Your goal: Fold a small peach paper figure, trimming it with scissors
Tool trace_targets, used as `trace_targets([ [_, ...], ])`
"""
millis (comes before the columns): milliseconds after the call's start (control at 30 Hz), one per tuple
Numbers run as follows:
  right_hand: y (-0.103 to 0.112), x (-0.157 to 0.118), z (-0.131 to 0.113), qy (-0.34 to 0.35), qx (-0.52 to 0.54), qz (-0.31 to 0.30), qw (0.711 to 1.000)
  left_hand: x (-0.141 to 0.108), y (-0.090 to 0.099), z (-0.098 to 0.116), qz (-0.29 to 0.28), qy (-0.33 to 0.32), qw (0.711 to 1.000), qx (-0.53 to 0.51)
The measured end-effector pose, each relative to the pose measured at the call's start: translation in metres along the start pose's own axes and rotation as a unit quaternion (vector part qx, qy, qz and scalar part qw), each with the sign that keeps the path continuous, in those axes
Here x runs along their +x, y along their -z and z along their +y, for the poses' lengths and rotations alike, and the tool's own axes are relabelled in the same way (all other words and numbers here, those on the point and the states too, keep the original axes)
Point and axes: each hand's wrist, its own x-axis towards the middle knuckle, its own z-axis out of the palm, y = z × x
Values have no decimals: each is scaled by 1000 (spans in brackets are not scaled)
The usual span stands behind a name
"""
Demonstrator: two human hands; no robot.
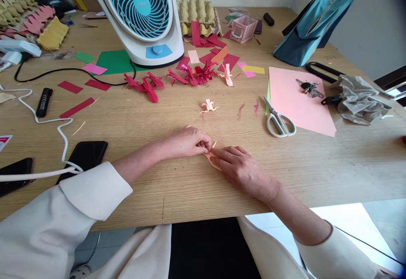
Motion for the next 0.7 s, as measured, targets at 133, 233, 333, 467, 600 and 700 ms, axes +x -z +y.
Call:
trace_targets([
  [133,0,0,0,3,-1,10,1000,2,0,8,4,18,1000,10],
  [233,0,1,-1,2,1,8,1000,3,0,15,6,30,999,39],
  [333,1,2,-1,0,3,8,1000,-1,-3,21,19,14,996,90],
  [467,2,1,-2,-4,1,8,1000,-12,-11,27,79,-34,980,182],
  [600,1,0,-2,-5,-13,10,1000,-25,-21,28,160,-91,942,281],
  [700,2,0,-2,-5,-20,10,1000,-31,-28,26,195,-112,921,320],
])
